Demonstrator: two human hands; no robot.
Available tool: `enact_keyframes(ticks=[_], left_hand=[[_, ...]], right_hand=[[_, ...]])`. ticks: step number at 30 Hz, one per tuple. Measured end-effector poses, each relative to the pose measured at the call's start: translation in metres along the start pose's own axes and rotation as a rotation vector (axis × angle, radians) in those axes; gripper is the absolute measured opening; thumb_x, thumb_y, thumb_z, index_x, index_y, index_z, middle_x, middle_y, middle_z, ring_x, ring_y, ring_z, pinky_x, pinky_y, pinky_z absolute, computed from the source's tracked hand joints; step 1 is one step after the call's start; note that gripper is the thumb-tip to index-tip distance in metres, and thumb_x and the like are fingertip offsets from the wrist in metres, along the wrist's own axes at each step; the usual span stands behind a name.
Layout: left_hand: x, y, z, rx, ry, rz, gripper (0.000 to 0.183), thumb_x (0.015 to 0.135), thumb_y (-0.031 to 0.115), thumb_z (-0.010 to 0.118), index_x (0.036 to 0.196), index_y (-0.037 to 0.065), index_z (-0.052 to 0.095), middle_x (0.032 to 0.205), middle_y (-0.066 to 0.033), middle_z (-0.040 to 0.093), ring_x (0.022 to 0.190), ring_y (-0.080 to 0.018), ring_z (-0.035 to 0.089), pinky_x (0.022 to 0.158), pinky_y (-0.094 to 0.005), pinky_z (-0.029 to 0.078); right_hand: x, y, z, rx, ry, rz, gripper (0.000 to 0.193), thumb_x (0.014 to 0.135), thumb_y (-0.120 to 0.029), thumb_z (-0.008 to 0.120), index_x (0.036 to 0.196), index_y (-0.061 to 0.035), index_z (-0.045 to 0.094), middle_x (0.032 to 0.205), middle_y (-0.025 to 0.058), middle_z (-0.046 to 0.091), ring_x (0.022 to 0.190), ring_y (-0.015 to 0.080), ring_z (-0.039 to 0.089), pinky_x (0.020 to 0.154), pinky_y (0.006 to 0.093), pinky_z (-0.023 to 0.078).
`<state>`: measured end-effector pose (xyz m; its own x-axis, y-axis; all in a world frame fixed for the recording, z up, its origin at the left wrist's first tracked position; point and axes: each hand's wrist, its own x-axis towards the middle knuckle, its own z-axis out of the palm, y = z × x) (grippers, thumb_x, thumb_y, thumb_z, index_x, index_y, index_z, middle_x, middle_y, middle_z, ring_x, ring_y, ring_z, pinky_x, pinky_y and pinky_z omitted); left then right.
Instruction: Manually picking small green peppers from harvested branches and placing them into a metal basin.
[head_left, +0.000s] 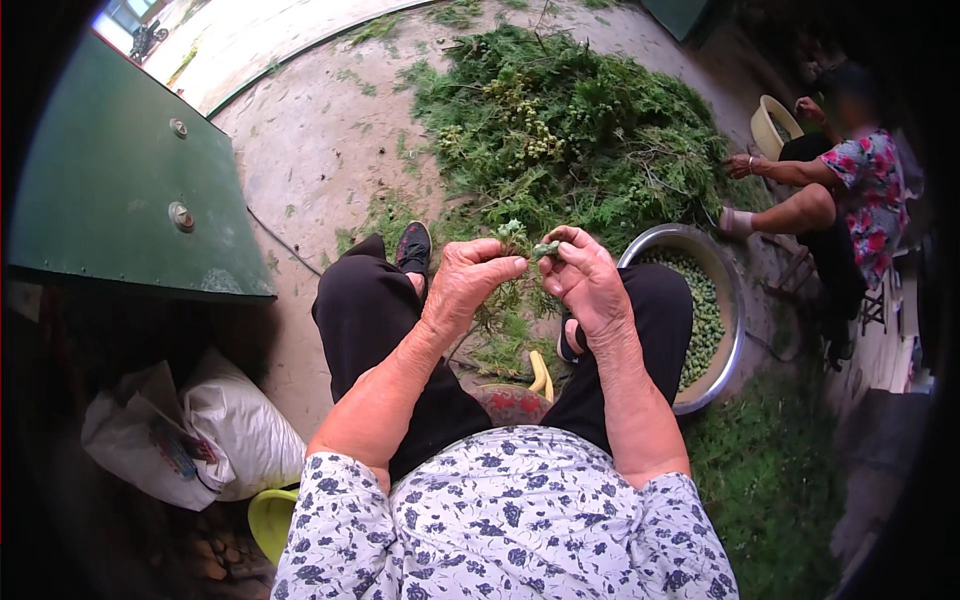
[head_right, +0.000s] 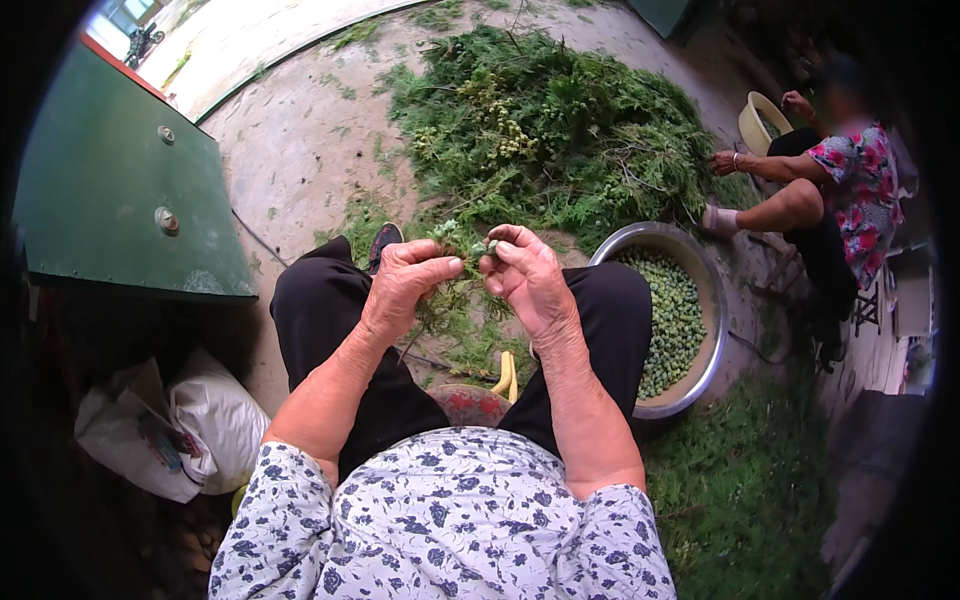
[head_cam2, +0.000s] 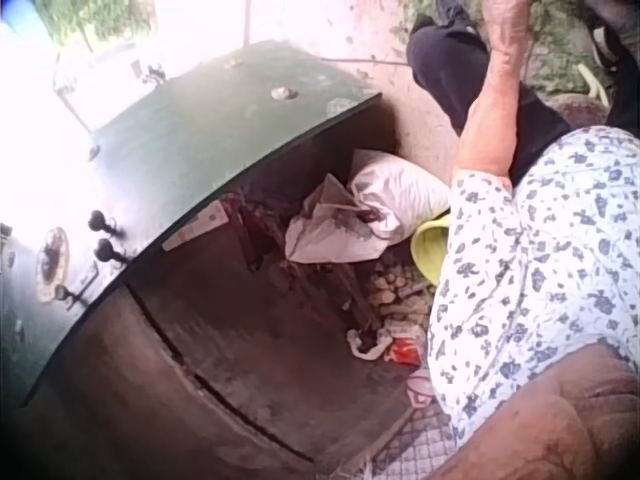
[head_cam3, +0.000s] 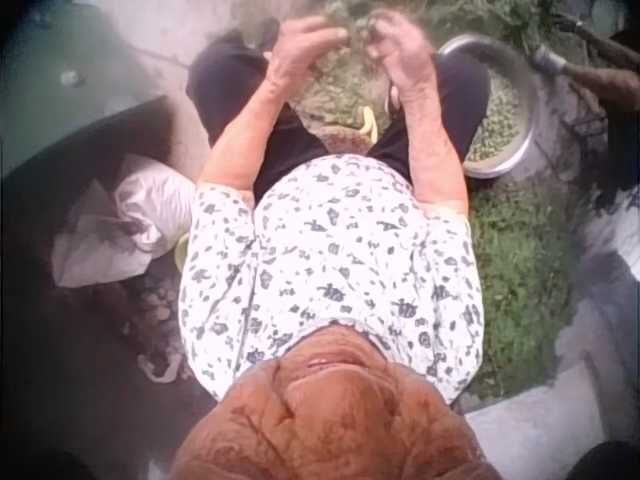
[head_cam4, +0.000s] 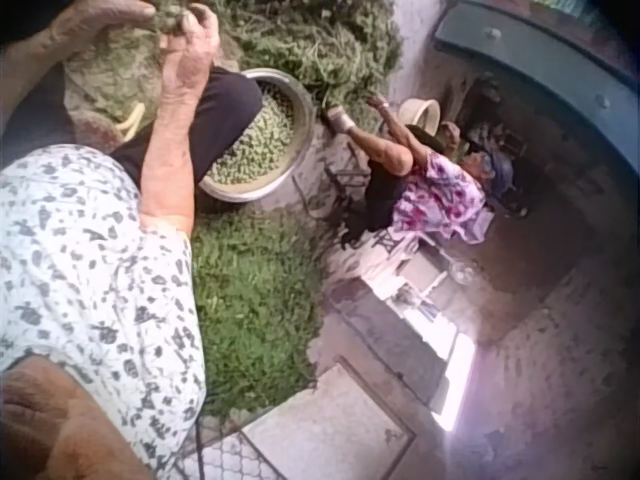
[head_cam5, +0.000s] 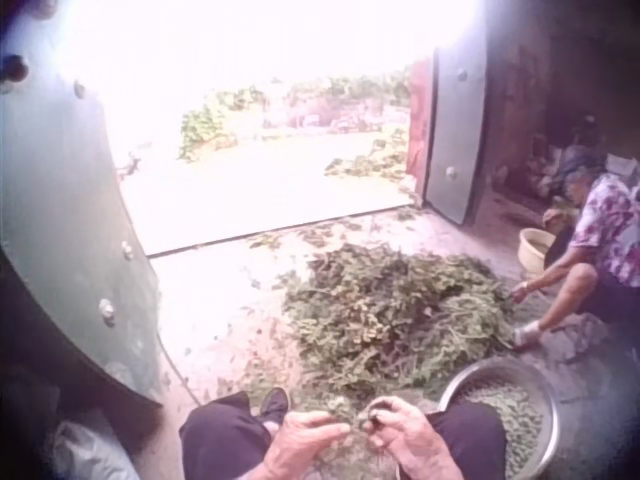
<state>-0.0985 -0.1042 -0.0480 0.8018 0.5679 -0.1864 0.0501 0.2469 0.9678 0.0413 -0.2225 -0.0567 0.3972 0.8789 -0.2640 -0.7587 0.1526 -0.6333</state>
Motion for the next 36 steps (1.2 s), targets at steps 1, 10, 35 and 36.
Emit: enact_keyframes(ticks=[1,10,35,36], left_hand=[[0.000,-0.001,0.000,0.002,-0.002,-0.001,0.017,0.075,0.012,0.068,0.063,0.005,0.058,0.054,0.0069,0.044,0.048,-0.0020,0.035,0.043,-0.0202,0.025],[0.003,-0.006,-0.001,0.147,0.004,-0.062,0.015,0.073,0.012,0.070,0.064,0.006,0.059,0.055,0.0062,0.047,0.049,-0.0027,0.038,0.045,-0.0212,0.029],[0.008,-0.008,-0.008,0.194,-0.143,0.104,0.021,0.090,0.022,0.055,0.090,0.002,0.062,0.073,0.0036,0.057,0.060,-0.0026,0.048,0.054,-0.0188,0.040],[0.009,-0.010,-0.009,0.259,-0.124,0.179,0.020,0.090,0.021,0.055,0.091,0.003,0.062,0.075,0.0035,0.057,0.062,-0.0018,0.047,0.054,-0.0184,0.040]], right_hand=[[0.000,0.001,0.002,-0.007,-0.010,0.027,0.015,0.089,-0.015,0.055,0.101,-0.0049,0.052,0.083,0.0033,0.057,0.069,0.0128,0.057,0.050,0.0228,0.042],[-0.005,0.011,0.009,-0.388,-0.006,-0.038,0.020,0.087,-0.016,0.060,0.101,-0.0024,0.055,0.076,-0.0015,0.054,0.054,0.0046,0.048,0.043,0.0164,0.036],[-0.113,-0.100,-0.191,-1.248,1.155,-0.364,0.021,0.078,-0.003,0.051,0.092,0.0032,0.065,0.073,0.0047,0.062,0.068,0.0159,0.058,0.069,0.0295,0.047],[-0.114,-0.095,-0.196,-1.359,1.221,-0.414,0.021,0.075,-0.003,0.052,0.090,0.0014,0.066,0.072,0.0070,0.063,0.071,0.0198,0.060,0.072,0.0307,0.047]])
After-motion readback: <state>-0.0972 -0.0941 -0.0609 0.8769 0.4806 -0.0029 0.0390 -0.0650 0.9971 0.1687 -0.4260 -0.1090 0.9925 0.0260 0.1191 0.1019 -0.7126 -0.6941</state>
